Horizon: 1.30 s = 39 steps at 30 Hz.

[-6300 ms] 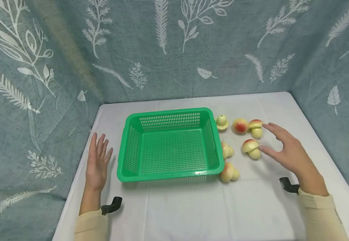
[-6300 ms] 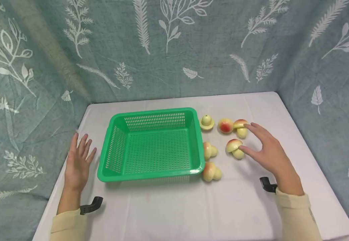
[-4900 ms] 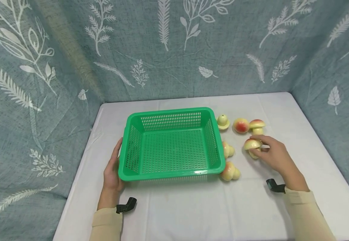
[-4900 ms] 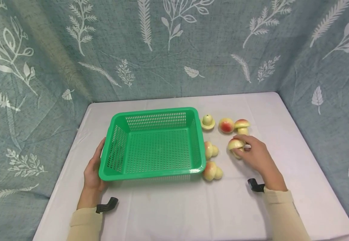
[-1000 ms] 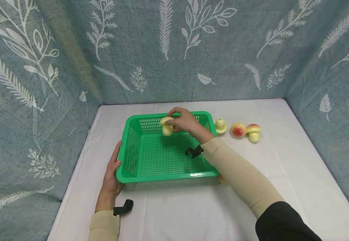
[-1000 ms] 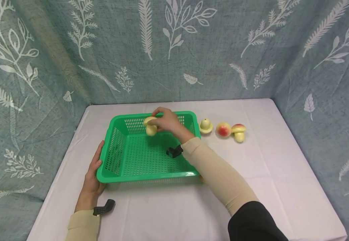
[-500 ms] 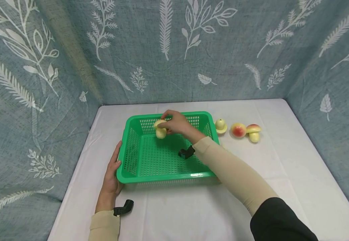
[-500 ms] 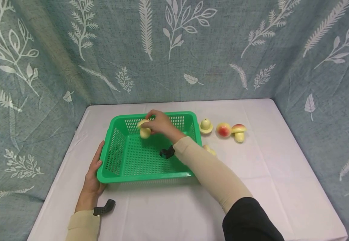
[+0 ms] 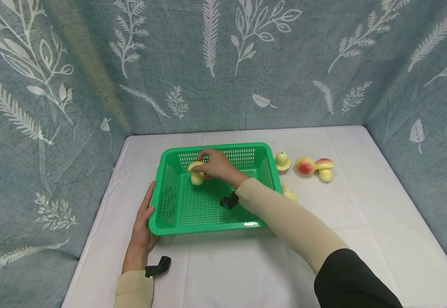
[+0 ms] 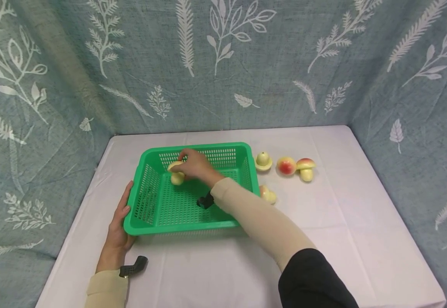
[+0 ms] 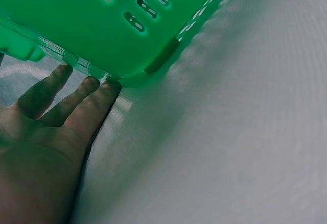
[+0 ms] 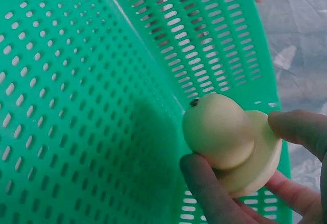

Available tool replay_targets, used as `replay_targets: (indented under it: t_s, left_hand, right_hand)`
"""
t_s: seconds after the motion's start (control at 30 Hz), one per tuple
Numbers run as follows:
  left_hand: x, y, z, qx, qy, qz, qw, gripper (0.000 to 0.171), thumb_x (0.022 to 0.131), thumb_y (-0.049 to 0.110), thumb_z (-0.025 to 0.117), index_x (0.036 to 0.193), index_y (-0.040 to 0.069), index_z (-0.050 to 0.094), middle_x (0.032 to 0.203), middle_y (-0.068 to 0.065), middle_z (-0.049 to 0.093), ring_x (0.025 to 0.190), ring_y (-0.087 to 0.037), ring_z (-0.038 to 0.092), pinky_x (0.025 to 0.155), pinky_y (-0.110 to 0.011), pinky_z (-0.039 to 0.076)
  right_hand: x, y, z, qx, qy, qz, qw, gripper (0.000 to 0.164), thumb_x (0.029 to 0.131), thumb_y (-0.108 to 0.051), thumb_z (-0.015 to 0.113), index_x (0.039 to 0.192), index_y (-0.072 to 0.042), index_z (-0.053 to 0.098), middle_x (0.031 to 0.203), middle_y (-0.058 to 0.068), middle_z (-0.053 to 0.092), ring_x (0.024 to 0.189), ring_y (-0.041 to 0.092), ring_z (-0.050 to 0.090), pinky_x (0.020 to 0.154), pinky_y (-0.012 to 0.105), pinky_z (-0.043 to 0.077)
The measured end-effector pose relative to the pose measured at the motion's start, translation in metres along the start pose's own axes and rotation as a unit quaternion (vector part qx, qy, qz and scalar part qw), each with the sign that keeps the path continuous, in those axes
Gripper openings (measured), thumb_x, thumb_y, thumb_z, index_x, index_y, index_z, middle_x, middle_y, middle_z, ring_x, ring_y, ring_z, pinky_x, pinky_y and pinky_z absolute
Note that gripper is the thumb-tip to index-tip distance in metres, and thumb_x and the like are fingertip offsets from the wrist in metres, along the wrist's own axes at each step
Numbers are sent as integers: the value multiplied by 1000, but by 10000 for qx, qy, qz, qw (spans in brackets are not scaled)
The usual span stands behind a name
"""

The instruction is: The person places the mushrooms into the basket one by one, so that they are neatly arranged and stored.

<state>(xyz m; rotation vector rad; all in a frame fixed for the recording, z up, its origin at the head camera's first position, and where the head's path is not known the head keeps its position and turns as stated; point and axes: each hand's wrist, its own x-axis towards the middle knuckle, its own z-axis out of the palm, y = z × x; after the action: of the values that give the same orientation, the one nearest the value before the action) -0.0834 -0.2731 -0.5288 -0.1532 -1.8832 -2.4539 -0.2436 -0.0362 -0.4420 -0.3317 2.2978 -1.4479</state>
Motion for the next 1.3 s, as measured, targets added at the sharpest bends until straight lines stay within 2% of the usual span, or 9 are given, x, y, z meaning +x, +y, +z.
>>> replay_targets:
  t_s: [0.3, 0.53, 0.7, 0.9, 1.3]
  left_hand:
    - [-2, -1, 0, -28, -68, 45, 10000, 71, 107, 26, 35, 176, 26, 20, 177, -2, 27, 148, -18, 47, 107, -28, 52]
    - [-2, 0, 1, -91, -173, 76, 9998, 72, 107, 25, 36, 176, 25, 18, 177, -3, 26, 149, -19, 46, 108, -29, 52]
    - [0, 0, 1, -50, -118, 37, 9999, 71, 107, 26, 36, 176, 26, 19, 177, -2, 26, 149, -18, 46, 108, -27, 51]
    - [1, 0, 2, -19, -85, -36, 10000, 71, 107, 27, 36, 176, 28, 19, 178, -3, 22, 151, -16, 43, 110, -27, 49]
    - [0, 1, 1, -89, -38, -44, 9999, 71, 107, 27, 38, 176, 27, 20, 177, -3, 25, 149, -17, 46, 109, -27, 51]
  right_hand:
    - [6, -1, 16, -632, 44, -98, 9979, 28, 98, -24, 83, 118, -10, 68, 122, 13, 66, 76, 21, 70, 64, 31, 61]
    - [3, 0, 19, -901, 70, -38, 9959, 29, 99, -26, 84, 118, -11, 67, 117, 11, 67, 72, 19, 67, 63, 30, 60]
    - [1, -1, 18, -1096, 48, -143, 9939, 29, 99, -27, 83, 117, -11, 67, 110, 11, 69, 68, 18, 67, 62, 31, 57]
    - [2, 1, 19, -1376, 57, -153, 9904, 30, 99, -31, 83, 116, -13, 67, 106, 6, 69, 71, 17, 63, 64, 30, 52]
    - [2, 1, 21, -1514, 25, -189, 9883, 32, 97, -30, 85, 113, -12, 64, 104, 5, 67, 80, 19, 61, 67, 30, 50]
